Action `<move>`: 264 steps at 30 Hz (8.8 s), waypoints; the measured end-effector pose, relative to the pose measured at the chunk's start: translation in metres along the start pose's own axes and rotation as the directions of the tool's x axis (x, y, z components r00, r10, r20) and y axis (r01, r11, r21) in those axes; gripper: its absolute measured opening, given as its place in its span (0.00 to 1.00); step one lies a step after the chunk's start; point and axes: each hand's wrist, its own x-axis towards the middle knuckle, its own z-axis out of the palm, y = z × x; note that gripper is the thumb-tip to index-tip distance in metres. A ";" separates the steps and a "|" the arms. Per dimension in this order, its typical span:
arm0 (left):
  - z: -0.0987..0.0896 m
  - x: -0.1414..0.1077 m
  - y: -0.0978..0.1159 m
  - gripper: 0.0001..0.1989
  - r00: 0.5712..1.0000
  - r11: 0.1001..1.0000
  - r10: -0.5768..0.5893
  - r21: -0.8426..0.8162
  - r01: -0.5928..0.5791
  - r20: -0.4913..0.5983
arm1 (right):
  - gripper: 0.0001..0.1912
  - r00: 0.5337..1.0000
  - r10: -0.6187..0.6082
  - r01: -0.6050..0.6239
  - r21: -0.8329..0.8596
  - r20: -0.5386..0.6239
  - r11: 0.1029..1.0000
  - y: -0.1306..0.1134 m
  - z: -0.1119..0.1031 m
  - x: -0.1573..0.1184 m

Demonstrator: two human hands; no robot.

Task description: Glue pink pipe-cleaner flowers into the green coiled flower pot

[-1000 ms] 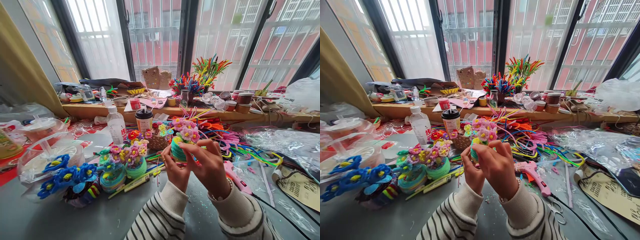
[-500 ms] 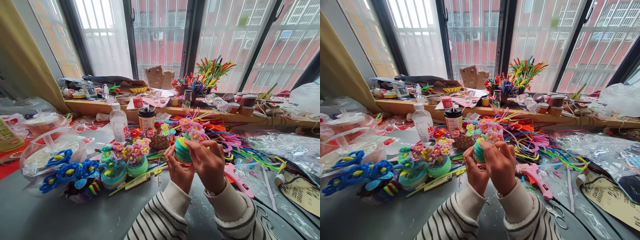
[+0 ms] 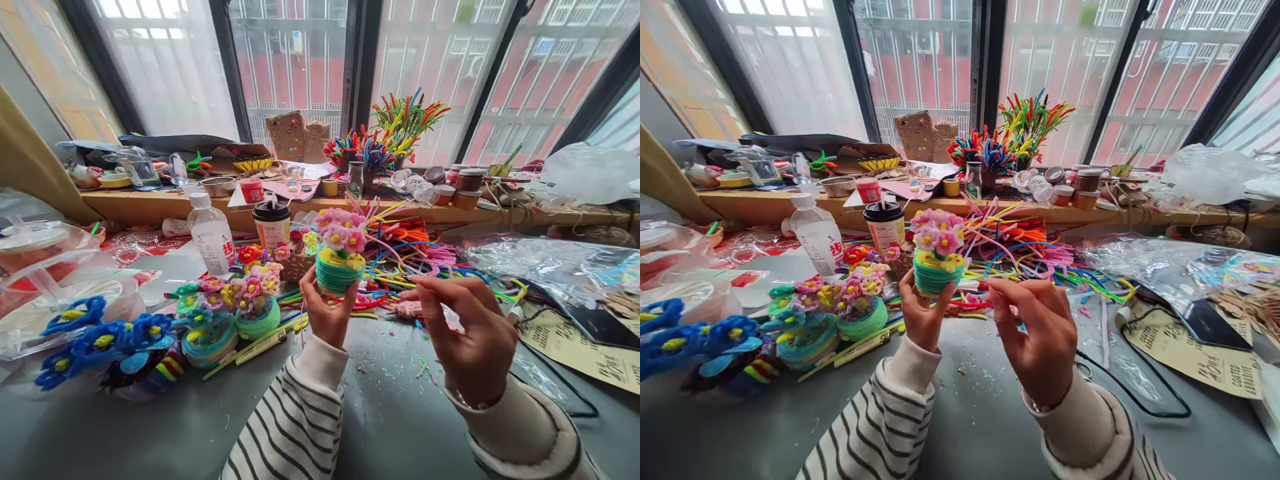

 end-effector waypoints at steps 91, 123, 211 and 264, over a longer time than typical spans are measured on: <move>0.002 0.003 0.011 0.28 0.368 0.213 -0.641 -0.305 0.928 0.674 | 0.05 0.988 0.151 -0.156 0.237 0.040 0.959 0.002 0.047 0.026; 0.001 0.009 0.017 0.27 0.473 0.213 -0.691 -0.471 0.856 0.547 | 0.22 0.517 0.149 0.070 -0.215 0.843 0.974 0.072 -0.003 -0.087; 0.003 0.000 0.016 0.30 0.642 0.387 -0.514 -0.514 0.766 0.569 | 0.21 0.702 0.627 -0.652 0.660 0.337 0.375 0.049 0.064 0.038; 0.013 -0.010 0.002 0.33 0.858 0.729 -0.428 -0.453 0.513 0.283 | 0.05 0.992 0.128 -0.125 0.133 -0.011 0.983 0.017 0.063 0.022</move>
